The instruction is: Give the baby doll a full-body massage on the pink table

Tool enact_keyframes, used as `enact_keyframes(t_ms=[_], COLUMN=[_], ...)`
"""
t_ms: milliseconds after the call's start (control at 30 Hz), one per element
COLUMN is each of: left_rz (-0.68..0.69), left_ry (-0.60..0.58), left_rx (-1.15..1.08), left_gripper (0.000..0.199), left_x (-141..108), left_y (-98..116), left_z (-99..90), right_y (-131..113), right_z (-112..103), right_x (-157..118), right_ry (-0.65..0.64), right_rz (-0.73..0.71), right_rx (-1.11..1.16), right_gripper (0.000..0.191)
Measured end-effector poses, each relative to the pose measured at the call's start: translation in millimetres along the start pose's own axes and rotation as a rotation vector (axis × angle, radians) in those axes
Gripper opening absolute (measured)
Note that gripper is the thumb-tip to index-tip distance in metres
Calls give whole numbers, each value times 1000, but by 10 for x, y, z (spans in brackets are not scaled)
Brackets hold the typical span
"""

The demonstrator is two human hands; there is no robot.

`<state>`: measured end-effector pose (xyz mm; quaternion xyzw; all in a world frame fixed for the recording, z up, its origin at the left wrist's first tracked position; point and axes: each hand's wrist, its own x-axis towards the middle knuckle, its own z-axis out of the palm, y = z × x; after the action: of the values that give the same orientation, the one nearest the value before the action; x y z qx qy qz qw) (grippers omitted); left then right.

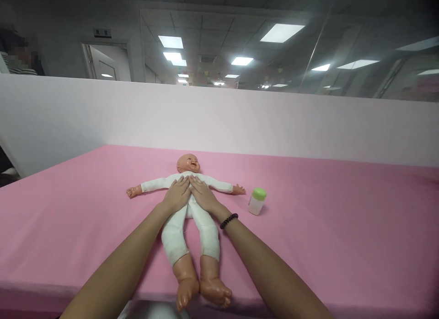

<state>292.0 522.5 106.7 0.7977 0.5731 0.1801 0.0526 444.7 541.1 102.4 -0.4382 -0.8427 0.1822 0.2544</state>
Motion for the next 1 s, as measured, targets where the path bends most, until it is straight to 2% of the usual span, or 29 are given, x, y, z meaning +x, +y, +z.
enact_keyframes(t_ms=[100, 200, 367, 500, 667, 733, 800, 900, 1000], left_rz=[-72, -202, -410, -445, -329, -220, -48, 167, 180], left_ry=[-24, -5, 0, 52, 248, 333, 365, 309, 195], left_rx=[3, -27, -102, -151, 1, 69, 36, -153, -263], left_gripper=[62, 66, 76, 70, 43, 35, 32, 37, 50], left_x=[13, 30, 61, 30, -77, -97, -94, -63, -33], left_y=[7, 29, 33, 5, 14, 29, 29, -31, -161], left_z=[3, 9, 20, -23, -146, -162, -143, -82, -41], right_y=[-42, -72, -40, 15, 37, 20, -5, -28, -8], right_z=[-24, -12, 62, 78, 44, 42, 41, 11, -65], right_x=[17, 43, 86, 47, -80, -106, -110, -104, -101], right_ry=[-44, -30, 95, 191, 461, 500, 453, 279, 102], right_rz=[71, 181, 295, 313, 232, 147, 41, -60, -33], right_rx=[-82, -81, -21, 61, 201, 246, 274, 270, 204], right_gripper=[62, 65, 70, 64, 47, 41, 40, 46, 55])
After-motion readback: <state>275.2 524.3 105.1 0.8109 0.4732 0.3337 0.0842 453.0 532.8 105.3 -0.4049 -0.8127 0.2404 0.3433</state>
